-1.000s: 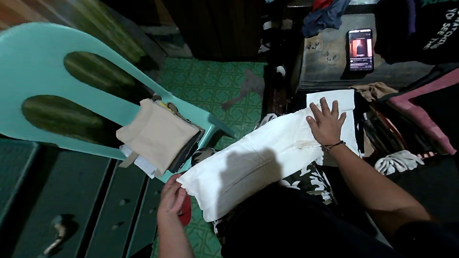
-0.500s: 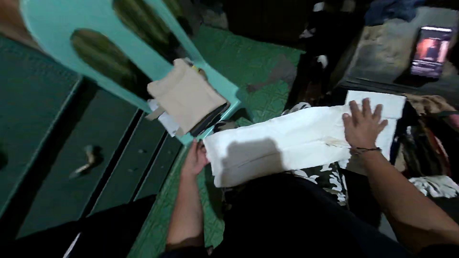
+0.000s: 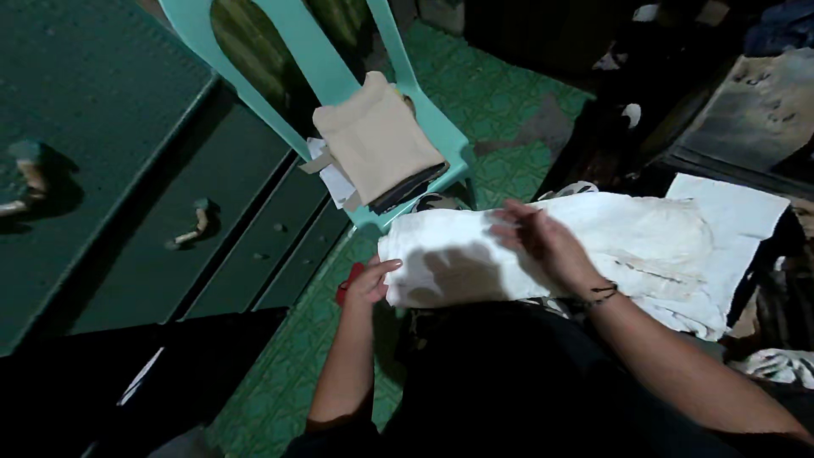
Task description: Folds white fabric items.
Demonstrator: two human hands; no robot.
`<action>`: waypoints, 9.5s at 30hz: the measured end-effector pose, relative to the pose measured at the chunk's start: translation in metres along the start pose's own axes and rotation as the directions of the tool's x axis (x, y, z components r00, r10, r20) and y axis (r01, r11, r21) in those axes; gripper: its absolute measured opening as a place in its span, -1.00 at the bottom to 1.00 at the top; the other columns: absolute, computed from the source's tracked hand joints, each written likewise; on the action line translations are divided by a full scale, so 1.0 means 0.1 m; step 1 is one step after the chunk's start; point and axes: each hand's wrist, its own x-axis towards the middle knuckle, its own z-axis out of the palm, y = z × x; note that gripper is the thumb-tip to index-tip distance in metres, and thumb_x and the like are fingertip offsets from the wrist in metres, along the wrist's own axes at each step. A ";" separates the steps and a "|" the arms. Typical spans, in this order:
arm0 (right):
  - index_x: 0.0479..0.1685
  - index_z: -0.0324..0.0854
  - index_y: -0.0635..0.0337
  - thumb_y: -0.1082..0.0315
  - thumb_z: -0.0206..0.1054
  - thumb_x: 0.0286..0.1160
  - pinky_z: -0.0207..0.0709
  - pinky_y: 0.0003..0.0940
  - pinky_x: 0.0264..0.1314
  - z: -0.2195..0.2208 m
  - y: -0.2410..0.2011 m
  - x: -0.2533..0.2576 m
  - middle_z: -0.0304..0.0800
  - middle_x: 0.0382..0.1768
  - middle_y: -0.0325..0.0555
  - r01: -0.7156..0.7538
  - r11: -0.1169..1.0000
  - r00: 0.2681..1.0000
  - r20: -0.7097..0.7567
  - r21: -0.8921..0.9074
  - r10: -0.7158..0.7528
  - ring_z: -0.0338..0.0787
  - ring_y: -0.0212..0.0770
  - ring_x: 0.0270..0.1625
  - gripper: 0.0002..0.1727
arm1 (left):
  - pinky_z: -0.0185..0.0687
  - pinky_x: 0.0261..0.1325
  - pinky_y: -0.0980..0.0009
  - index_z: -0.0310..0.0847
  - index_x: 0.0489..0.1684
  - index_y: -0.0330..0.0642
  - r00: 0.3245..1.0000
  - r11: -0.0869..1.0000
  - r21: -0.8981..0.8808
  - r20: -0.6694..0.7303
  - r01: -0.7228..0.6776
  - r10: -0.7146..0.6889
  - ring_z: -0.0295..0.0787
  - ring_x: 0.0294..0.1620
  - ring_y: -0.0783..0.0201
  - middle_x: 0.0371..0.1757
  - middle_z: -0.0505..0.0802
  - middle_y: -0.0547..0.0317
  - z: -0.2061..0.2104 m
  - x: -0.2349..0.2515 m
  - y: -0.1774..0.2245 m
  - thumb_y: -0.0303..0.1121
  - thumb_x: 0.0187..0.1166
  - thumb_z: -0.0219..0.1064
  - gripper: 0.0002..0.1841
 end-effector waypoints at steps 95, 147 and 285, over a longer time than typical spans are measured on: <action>0.26 0.64 0.39 -0.32 0.31 0.52 0.56 0.18 0.25 0.45 -0.15 0.08 0.75 0.10 0.25 -0.067 0.735 0.964 0.145 -0.675 0.221 0.75 0.18 0.21 -0.18 | 0.68 -0.44 0.49 -0.07 0.84 -0.23 0.990 0.923 0.358 0.049 -0.143 0.134 0.81 -0.40 0.37 -0.15 0.89 -0.02 1.39 0.05 0.25 -0.63 0.53 0.35 -0.16; 0.74 0.39 0.02 0.56 0.50 0.31 0.55 0.07 0.43 0.41 -0.04 0.43 0.55 0.57 0.13 -0.099 0.971 0.974 0.177 -0.217 0.139 0.66 0.04 0.44 -0.16 | 0.61 0.50 0.26 -0.29 0.94 -0.10 0.962 0.837 0.476 0.100 -0.271 0.255 0.55 0.58 0.25 0.78 0.34 -0.09 0.70 -0.09 -0.16 -0.19 0.71 0.18 -0.16; 0.65 0.40 0.34 -0.26 0.24 0.61 0.52 0.17 0.40 0.56 -0.23 0.03 0.78 0.19 0.29 -0.078 0.831 0.970 0.152 -0.551 0.191 0.77 0.18 0.24 -0.12 | 0.83 -0.12 0.38 0.38 0.36 -0.37 0.991 0.977 0.170 0.060 -0.127 0.118 0.85 -0.17 0.31 -0.07 0.85 0.05 1.27 -0.15 0.30 -0.64 0.52 0.28 -0.58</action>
